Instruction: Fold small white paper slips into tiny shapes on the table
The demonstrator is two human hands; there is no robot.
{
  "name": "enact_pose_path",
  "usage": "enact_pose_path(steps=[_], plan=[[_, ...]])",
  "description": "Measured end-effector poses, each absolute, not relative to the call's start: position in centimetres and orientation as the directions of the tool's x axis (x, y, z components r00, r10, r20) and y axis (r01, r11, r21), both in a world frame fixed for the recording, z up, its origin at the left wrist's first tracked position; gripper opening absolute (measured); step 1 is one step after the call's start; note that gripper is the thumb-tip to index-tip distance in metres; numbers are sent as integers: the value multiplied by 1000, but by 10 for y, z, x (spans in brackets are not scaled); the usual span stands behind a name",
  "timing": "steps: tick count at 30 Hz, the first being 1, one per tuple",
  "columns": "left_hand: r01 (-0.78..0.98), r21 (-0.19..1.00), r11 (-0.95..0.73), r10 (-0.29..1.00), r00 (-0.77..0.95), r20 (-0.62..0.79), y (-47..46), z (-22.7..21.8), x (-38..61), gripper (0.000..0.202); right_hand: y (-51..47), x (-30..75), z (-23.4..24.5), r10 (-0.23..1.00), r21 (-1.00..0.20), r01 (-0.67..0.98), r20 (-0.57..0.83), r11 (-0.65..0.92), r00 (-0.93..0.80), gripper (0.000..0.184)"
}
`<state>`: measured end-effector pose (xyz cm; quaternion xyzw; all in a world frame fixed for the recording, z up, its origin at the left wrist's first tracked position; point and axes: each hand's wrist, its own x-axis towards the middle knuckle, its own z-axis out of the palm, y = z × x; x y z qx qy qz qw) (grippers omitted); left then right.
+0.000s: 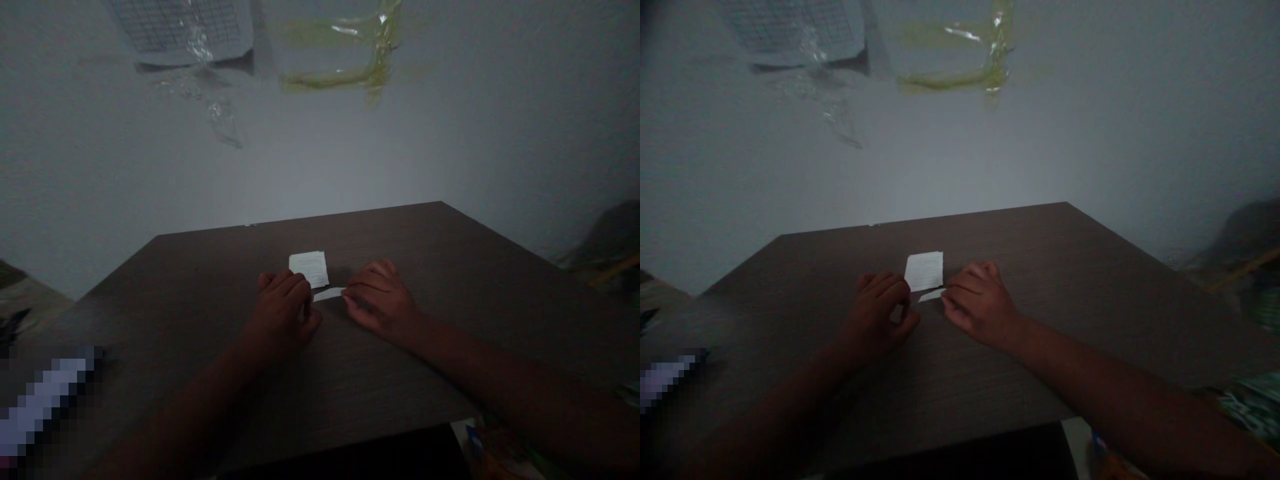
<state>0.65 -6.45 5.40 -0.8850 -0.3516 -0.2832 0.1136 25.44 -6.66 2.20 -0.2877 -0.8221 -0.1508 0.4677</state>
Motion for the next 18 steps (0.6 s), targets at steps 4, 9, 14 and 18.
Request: enact_pose_path(steps=[4,9,14,18], plan=[[714,-3,-700,569,560,603,-57,55,-5,14,-59,260,19,340,-34,650,873,760,-351,14],[654,7,-756,506,578,640,-61,54,1,6,-61,257,16,406,-67,646,826,760,-392,15],[604,4,-797,491,645,586,-64,48,10,8,-65,252,16,418,-107,587,802,803,-426,10],[610,-21,-792,502,671,546,-62,45,13,17,-65,247,15,424,-118,579,799,807,-427,10]])
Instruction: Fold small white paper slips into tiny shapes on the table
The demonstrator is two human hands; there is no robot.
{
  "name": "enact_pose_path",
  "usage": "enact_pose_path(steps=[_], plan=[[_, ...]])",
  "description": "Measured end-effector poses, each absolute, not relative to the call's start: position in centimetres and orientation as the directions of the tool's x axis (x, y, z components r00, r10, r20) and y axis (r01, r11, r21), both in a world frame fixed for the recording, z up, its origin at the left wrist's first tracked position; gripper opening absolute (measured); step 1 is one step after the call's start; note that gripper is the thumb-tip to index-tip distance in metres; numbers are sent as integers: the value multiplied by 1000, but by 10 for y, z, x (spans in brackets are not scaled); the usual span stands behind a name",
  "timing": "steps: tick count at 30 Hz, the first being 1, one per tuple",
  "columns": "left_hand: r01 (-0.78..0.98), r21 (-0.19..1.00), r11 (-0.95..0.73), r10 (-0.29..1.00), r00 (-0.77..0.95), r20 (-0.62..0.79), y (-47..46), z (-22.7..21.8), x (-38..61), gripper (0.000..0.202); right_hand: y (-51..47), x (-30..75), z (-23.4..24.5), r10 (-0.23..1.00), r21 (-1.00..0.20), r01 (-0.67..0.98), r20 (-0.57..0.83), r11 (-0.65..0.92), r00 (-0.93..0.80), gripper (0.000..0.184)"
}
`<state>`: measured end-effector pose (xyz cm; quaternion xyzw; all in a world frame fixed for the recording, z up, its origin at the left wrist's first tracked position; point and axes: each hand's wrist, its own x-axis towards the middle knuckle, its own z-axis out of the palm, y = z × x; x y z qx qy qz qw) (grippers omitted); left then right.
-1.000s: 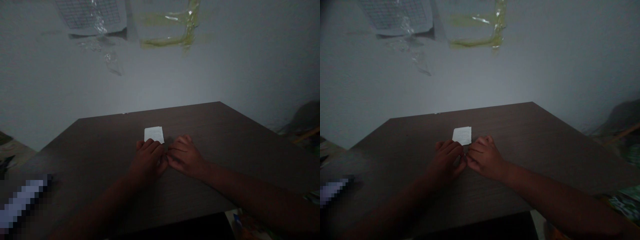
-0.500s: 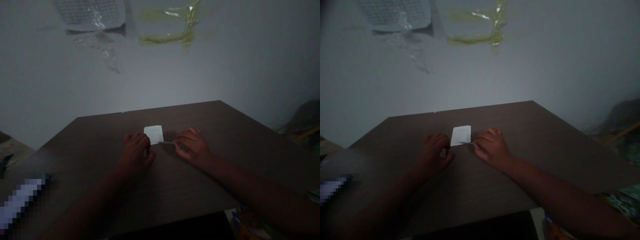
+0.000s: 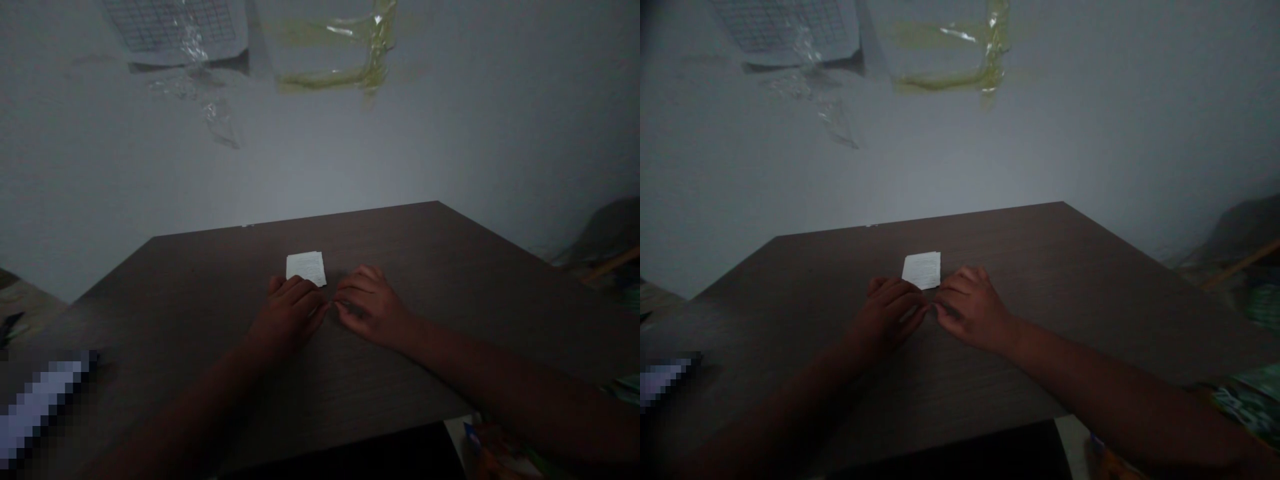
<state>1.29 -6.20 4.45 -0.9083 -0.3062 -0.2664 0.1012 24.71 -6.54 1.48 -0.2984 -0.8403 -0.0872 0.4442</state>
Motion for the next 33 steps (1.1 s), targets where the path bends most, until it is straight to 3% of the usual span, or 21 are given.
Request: enact_pose_path(steps=[10,19,23,27,30,33], plan=[[567,-88,-819,415,691,592,-68,42,19,25,-68,242,15,443,-116,625,803,772,-398,13],[631,-16,-776,521,654,549,-59,40,7,19,-50,259,10,518,-129,720,780,682,-351,11],[623,-23,-782,499,648,575,-52,39,2,19,-49,264,13,517,-189,660,783,727,-345,10],[601,-34,-799,480,670,566,-51,41,1,21,-55,262,16,476,-165,597,778,785,-411,14],[613,-43,-789,494,674,549,-55,43,4,18,-57,258,14,495,-159,592,735,790,-463,1],[670,-33,-741,534,619,575,-60,43,8,17,-58,253,10,525,-206,566,698,798,-487,12]])
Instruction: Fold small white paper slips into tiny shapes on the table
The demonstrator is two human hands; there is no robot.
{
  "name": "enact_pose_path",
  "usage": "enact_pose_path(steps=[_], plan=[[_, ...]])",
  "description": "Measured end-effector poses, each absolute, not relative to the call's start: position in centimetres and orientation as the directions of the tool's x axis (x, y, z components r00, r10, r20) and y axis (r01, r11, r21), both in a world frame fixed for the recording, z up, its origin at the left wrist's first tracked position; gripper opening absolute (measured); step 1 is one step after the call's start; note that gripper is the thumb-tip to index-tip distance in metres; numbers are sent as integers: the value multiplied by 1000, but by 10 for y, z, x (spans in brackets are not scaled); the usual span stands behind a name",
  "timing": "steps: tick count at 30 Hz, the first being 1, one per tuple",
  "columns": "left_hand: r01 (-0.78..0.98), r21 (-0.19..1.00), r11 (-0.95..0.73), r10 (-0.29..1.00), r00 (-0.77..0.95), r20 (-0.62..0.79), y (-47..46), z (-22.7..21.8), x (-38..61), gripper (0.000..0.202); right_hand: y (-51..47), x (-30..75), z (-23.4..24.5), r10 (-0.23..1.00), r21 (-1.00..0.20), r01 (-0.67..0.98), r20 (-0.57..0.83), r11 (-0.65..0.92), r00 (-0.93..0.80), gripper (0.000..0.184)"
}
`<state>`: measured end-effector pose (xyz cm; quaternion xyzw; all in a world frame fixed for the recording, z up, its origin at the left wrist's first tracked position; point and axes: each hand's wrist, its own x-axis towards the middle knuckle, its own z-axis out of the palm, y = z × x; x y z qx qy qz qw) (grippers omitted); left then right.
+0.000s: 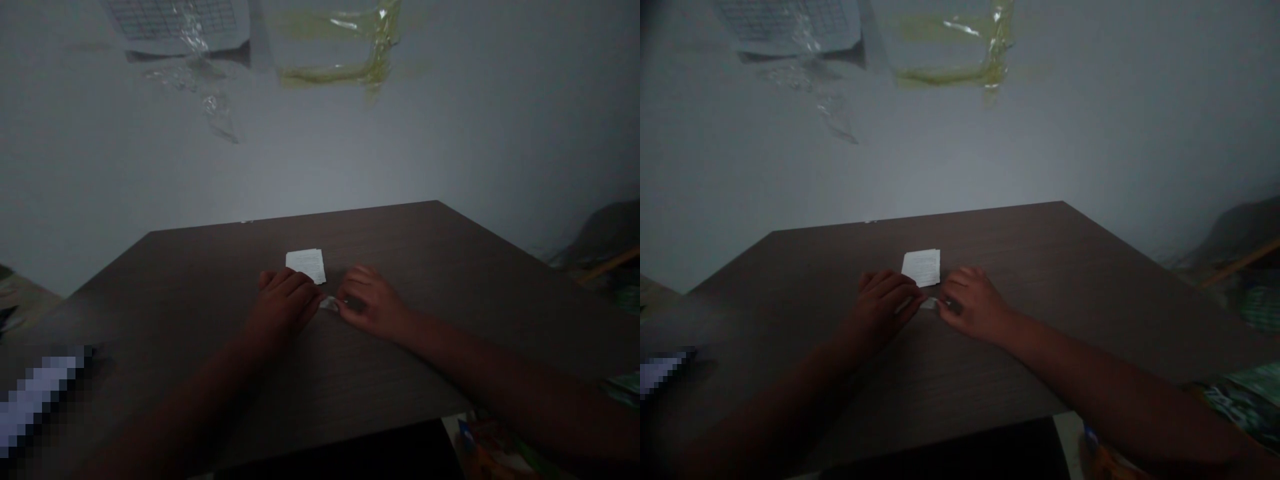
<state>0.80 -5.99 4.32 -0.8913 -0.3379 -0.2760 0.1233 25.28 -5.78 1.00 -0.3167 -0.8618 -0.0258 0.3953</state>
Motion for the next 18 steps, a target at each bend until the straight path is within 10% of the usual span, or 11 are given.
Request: enact_pose_path(steps=[8,14,18], plan=[[744,142,-653,653,458,604,-70,39,21,12,-63,241,3,596,-374,540,736,754,-322,18],[572,676,-465,880,380,284,-68,35,31,22,-63,243,2,540,-236,607,750,758,-383,18],[496,797,-344,925,323,198,-65,30,34,29,-66,245,3,509,-135,632,729,763,-459,16]])
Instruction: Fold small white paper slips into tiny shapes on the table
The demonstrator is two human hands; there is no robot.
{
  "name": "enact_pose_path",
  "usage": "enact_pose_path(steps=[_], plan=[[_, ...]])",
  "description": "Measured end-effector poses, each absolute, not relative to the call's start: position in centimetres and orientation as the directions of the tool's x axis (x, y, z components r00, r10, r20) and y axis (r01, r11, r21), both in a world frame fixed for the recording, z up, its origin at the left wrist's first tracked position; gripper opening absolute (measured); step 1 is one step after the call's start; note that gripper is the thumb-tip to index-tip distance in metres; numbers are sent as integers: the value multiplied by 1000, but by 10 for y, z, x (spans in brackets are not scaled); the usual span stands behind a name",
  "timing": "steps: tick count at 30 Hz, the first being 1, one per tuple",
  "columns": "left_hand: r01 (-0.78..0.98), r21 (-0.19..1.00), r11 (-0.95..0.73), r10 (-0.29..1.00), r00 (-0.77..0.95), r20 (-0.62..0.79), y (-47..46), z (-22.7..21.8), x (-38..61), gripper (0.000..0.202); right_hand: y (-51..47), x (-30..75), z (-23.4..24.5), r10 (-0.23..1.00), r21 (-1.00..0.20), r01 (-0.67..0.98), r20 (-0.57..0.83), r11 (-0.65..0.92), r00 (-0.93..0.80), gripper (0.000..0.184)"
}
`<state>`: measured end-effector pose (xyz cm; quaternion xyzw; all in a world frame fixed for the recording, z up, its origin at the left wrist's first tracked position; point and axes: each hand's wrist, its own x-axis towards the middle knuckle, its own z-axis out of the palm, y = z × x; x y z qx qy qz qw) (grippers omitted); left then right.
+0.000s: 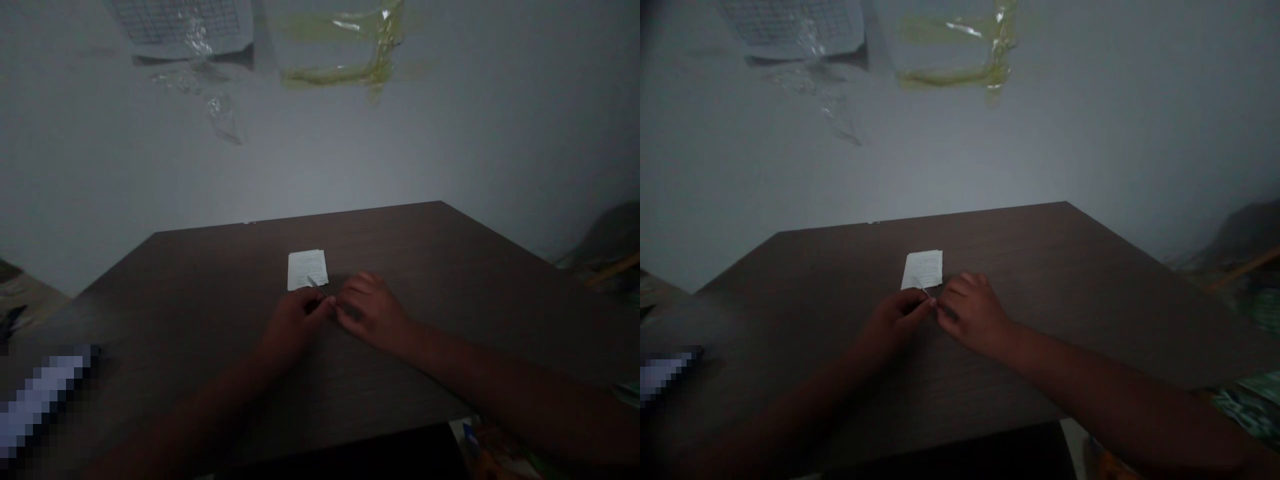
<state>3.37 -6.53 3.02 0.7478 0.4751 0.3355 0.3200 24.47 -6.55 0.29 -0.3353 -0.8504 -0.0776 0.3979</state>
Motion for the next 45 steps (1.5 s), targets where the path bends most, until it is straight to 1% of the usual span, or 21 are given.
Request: enact_pose_path(steps=[4,6,8,10,13,15,17,18,20,22,24,30,33,36,45], plan=[[477,828,-295,937,313,154,-64,29,35,25,-67,245,5,471,-73,625,727,777,-500,9],[489,819,-300,938,308,160,-63,29,36,21,-68,244,5,460,-78,607,729,791,-506,6],[534,773,-342,930,308,199,-64,30,35,16,-68,243,4,444,-109,569,748,815,-493,3],[610,663,-434,900,321,294,-65,33,33,13,-69,243,6,415,-132,525,780,841,-468,5],[694,429,-578,804,395,445,-67,37,28,15,-72,243,10,368,-117,516,832,848,-416,18],[720,320,-616,764,448,465,-69,40,26,18,-75,244,13,361,-95,564,850,821,-383,26],[735,249,-630,746,486,455,-69,40,24,20,-77,246,15,378,-79,624,852,777,-362,33],[739,217,-638,736,503,453,-69,40,23,20,-77,247,15,390,-77,645,848,760,-359,34],[737,166,-655,713,529,461,-70,40,22,20,-76,248,14,408,-79,651,833,755,-373,27],[728,140,-671,691,545,474,-70,41,22,18,-73,250,11,412,-86,628,821,773,-395,15],[715,125,-688,669,559,489,-71,42,22,14,-71,252,9,416,-97,610,812,787,-408,9],[677,109,-728,621,583,524,-73,45,24,11,-72,250,10,404,-104,573,810,813,-426,8],[697,97,-711,641,585,497,-74,44,25,13,-73,247,11,421,-134,564,807,814,-415,8],[701,84,-708,646,594,480,-75,45,27,13,-75,245,11,428,-131,574,801,808,-419,7],[675,64,-735,604,609,514,-78,49,31,13,-81,242,19,432,-99,584,774,805,-464,17]])
